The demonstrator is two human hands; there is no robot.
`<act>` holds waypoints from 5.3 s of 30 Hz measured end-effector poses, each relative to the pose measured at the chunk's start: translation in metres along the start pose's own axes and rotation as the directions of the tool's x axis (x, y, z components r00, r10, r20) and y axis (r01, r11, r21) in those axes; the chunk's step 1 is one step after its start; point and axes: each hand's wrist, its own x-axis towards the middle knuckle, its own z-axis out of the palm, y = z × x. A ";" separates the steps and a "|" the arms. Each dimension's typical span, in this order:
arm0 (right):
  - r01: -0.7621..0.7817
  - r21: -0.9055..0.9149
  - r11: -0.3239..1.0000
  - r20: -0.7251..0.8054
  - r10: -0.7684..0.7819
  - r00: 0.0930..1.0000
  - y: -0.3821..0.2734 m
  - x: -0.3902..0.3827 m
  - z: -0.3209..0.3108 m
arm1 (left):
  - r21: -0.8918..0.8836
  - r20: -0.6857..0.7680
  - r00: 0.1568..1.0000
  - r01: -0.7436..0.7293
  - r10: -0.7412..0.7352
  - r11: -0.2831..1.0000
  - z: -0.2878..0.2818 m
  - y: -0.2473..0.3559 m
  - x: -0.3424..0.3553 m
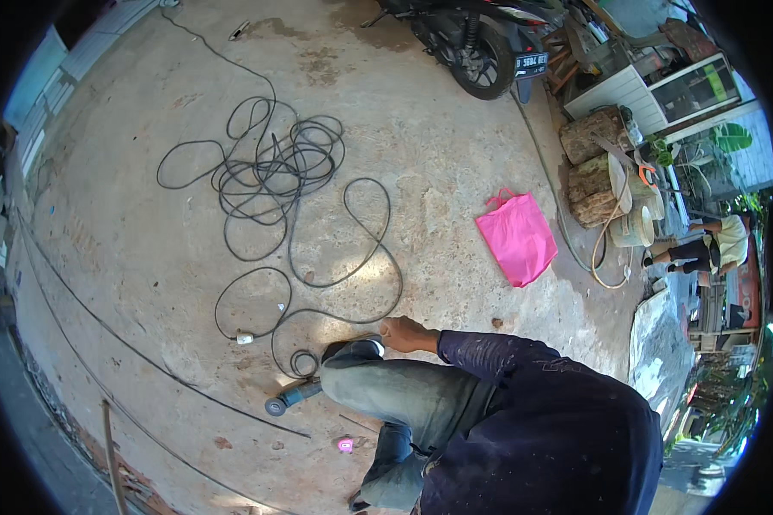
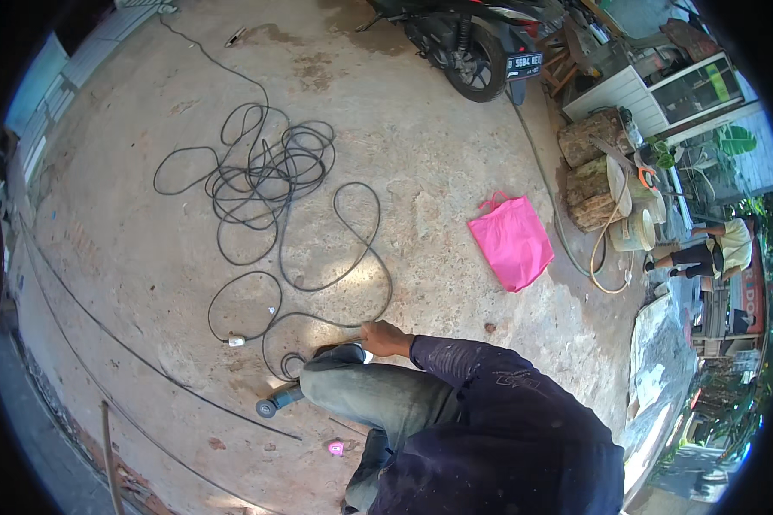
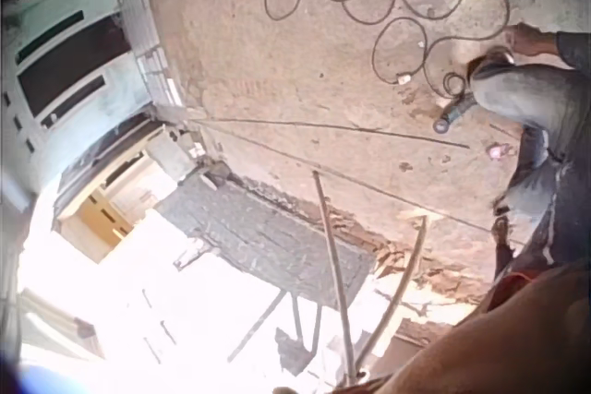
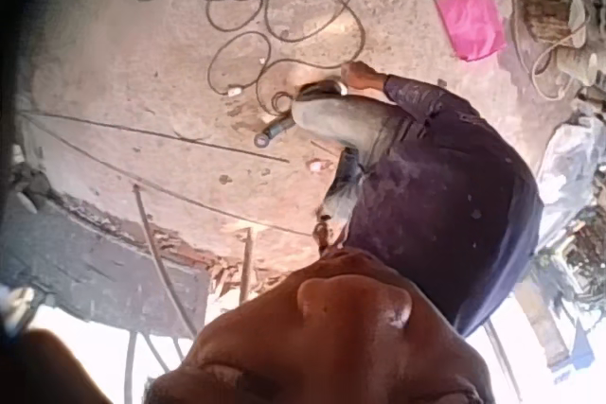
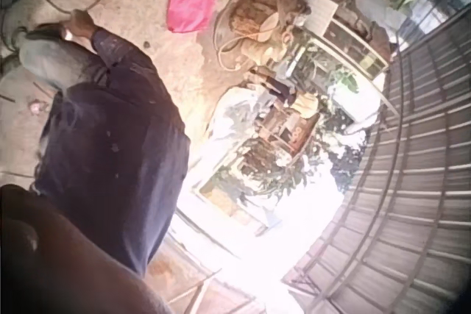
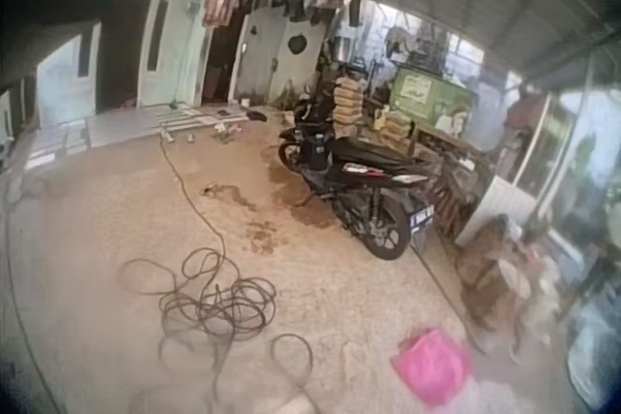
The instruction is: The person plugs in an angle grinder and cuts a metal rod with it. Then, the person retrieves a saw, aligns the metal rods by hand, and cuts the rod again using the angle grinder.
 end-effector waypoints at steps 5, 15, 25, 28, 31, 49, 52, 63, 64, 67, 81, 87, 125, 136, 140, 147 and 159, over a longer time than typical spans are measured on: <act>-0.313 -0.012 0.950 -0.101 0.310 0.945 0.105 -0.164 -0.069 | 0.042 0.290 0.851 -0.468 0.438 0.883 0.032 0.237 -0.056; -0.278 0.762 0.585 -0.150 0.577 0.803 0.186 -0.420 -0.080 | 0.216 -0.096 0.827 -0.525 0.553 0.823 -0.012 0.511 -0.048; -0.310 0.765 0.564 -0.238 0.695 0.679 0.350 -0.538 -0.145 | 0.203 0.199 0.955 -0.258 0.218 0.944 0.177 0.327 -0.107; -0.183 0.781 0.598 -0.387 0.691 0.610 0.421 -0.545 -0.217 | 0.099 0.414 0.900 -0.193 0.136 0.976 0.258 0.283 -0.130; 0.100 0.846 0.523 -0.466 0.636 0.616 0.508 -0.557 -0.315 | 0.270 0.435 0.885 -0.301 0.163 0.915 0.375 0.291 -0.167; -0.475 0.300 0.827 -0.949 0.309 -0.060 1.065 -0.487 -0.906 | 0.396 0.436 0.706 -0.707 0.557 0.586 0.857 0.478 -0.366; -0.530 0.344 0.775 -0.825 0.519 0.224 1.117 -0.488 -0.945 | 0.210 0.433 0.821 -0.492 0.371 0.845 0.840 0.438 -0.344; -0.444 -0.137 0.886 -0.877 0.099 0.469 1.028 -0.428 -1.045 | 0.538 0.338 0.882 -0.468 0.329 0.701 0.900 0.441 -0.391; -0.465 -0.067 0.883 -0.890 0.158 0.429 1.009 -0.416 -1.025 | 0.613 0.250 0.931 -0.364 0.265 0.701 0.905 0.450 -0.392; -0.415 0.281 0.865 -0.808 0.447 0.384 1.035 -0.441 -1.046 | 0.424 0.257 0.857 -0.515 0.447 0.745 0.953 0.513 -0.448; -0.147 -0.286 0.947 -0.424 0.013 0.906 0.783 -0.396 -0.906 | 0.220 -0.109 0.974 -0.171 0.199 0.960 0.851 0.363 -0.445; 0.175 -0.025 0.984 -0.265 -0.175 0.948 0.642 -0.452 -0.679 | -0.195 0.067 0.978 -0.182 0.198 0.964 0.915 0.457 -0.442; 0.514 -0.381 0.769 0.725 -0.096 0.682 -0.256 0.099 -0.081 | -0.851 -0.500 0.750 -0.333 -0.433 0.406 0.288 0.375 0.151; 0.866 -0.247 0.435 0.739 -0.494 0.459 -0.216 0.301 0.055 | -0.727 -0.593 0.524 -0.021 -0.612 0.686 0.204 0.237 0.446; 0.875 -0.197 0.443 0.749 -0.508 0.425 -0.203 0.317 0.107 | -0.691 -0.648 0.475 -0.036 -0.596 0.722 0.197 0.213 0.466; 0.941 -0.113 0.320 0.793 -0.541 0.280 -0.168 0.324 0.109 | -0.363 -0.814 0.458 0.080 -0.358 0.928 0.203 0.223 0.428; 0.965 -0.103 0.240 0.809 -0.544 0.221 -0.115 0.331 0.093 | -0.123 -0.896 0.413 0.124 -0.164 0.985 0.225 0.206 0.436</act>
